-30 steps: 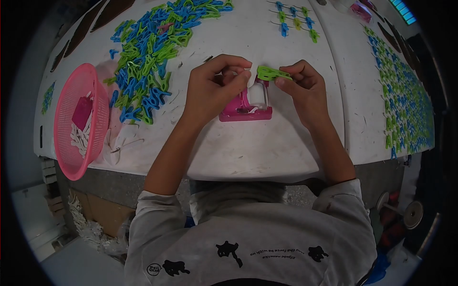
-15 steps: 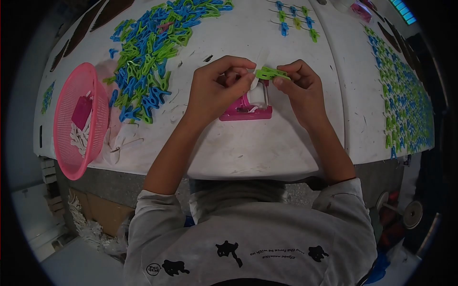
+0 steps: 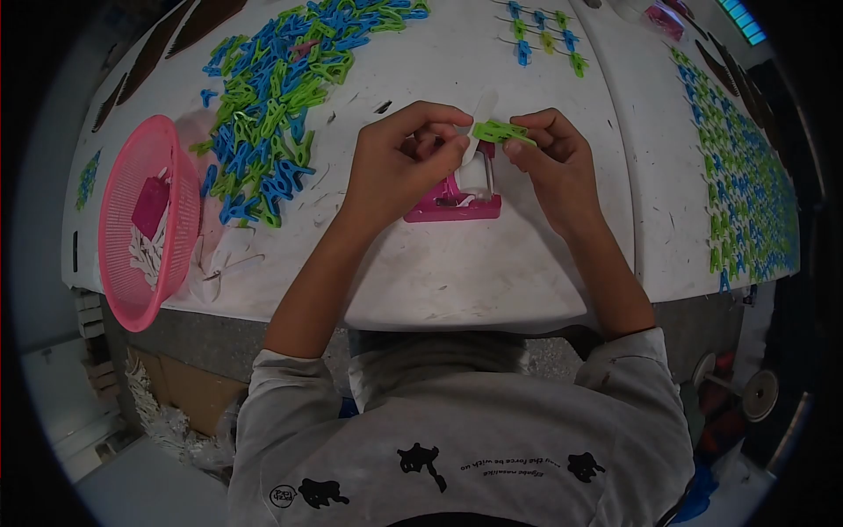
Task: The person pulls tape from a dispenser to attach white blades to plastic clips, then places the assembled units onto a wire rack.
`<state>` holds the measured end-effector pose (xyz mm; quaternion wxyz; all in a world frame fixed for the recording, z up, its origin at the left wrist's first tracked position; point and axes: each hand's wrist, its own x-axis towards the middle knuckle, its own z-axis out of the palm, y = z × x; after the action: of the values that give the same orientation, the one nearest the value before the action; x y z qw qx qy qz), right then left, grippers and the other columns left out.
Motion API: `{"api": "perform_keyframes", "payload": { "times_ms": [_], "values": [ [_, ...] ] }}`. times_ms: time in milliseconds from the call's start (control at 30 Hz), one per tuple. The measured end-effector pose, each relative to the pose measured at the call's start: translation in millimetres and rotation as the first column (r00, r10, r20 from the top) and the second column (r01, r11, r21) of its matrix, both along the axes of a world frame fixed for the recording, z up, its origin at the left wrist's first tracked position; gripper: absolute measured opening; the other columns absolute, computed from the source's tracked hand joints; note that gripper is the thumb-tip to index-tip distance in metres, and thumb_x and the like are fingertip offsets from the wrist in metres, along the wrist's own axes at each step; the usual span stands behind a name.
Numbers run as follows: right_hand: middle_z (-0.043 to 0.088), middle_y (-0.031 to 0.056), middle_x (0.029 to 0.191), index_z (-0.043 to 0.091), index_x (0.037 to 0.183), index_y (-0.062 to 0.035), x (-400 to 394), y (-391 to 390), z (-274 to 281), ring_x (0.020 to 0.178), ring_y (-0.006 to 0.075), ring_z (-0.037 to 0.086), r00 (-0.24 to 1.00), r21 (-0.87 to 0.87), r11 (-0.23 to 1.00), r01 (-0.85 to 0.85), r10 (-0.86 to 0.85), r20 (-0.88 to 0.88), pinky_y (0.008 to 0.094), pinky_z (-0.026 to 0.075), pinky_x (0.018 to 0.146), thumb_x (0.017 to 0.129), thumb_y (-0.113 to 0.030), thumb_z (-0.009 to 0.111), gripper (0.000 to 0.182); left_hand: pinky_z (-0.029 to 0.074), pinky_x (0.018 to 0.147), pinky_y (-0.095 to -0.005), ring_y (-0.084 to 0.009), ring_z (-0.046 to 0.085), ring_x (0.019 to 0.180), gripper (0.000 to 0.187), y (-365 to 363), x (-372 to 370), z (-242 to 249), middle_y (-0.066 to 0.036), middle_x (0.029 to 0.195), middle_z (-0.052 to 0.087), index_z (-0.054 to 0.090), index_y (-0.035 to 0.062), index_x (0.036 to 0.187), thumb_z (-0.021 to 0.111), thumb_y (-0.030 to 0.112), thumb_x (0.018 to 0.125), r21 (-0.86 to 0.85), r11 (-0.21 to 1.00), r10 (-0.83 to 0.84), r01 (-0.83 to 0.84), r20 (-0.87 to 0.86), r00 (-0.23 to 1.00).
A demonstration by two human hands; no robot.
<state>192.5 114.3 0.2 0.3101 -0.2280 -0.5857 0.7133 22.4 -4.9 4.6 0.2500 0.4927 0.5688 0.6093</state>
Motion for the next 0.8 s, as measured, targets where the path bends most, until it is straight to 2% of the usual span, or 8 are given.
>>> {"api": "perform_keyframes", "payload": {
  "times_ms": [600, 700, 767, 800],
  "values": [
    [0.07, 0.0107, 0.098, 0.06, 0.106, -0.0013, -0.7, 0.4, -1.9, 0.094, 0.0133, 0.066, 1.0, -0.022, 1.0, -0.007, 0.006, -0.013, 0.0251, 0.052, 0.086, 0.086, -0.002, 0.071, 0.022, 0.039, 0.059, -0.0171, -0.0008, 0.041, 0.064, 0.021, -0.3, 1.0, 0.9, 0.005, 0.073, 0.057, 0.069, 0.0014, 0.105, 0.069, 0.003, 0.085, -0.007, 1.0, -0.004, 0.004, 0.008, 1.0],
    [0.068, 0.0085, 0.097, 0.06, 0.104, -0.002, -0.5, 0.3, -2.1, 0.092, 0.0115, 0.064, 1.0, 0.046, 0.999, -0.009, 0.009, 0.0, 0.0238, 0.052, 0.083, 0.088, -0.002, 0.07, 0.02, 0.039, 0.059, -0.017, -0.0009, 0.041, 0.064, 0.02, -0.3, 1.9, 1.7, 0.005, 0.074, 0.057, 0.069, 0.0007, 0.105, 0.068, 0.002, 0.085, -0.012, 1.0, -0.01, 0.01, 0.011, 1.0],
    [0.066, 0.0053, 0.096, 0.06, 0.107, -0.0024, -0.8, -0.2, -5.5, 0.088, 0.009, 0.061, 1.0, 0.214, 0.977, -0.005, 0.008, -0.012, 0.0232, 0.05, 0.078, 0.089, -0.005, 0.069, 0.021, 0.04, 0.06, -0.0169, -0.001, 0.041, 0.064, 0.02, -1.0, 1.9, 1.5, 0.004, 0.074, 0.058, 0.069, 0.0003, 0.105, 0.068, 0.002, 0.085, -0.021, 1.0, -0.01, 0.01, 0.005, 1.0],
    [0.066, 0.0053, 0.096, 0.06, 0.107, -0.0024, -1.1, 0.1, -8.1, 0.088, 0.009, 0.061, 1.0, 0.215, 0.977, -0.006, 0.01, -0.013, 0.0232, 0.05, 0.078, 0.089, -0.005, 0.069, 0.021, 0.042, 0.062, -0.0175, -0.0014, 0.045, 0.067, 0.021, -1.5, 0.8, 0.7, 0.005, 0.076, 0.057, 0.069, 0.0014, 0.106, 0.069, 0.002, 0.085, -0.018, 0.999, -0.044, 0.044, 0.008, 0.999]
  ]
}}
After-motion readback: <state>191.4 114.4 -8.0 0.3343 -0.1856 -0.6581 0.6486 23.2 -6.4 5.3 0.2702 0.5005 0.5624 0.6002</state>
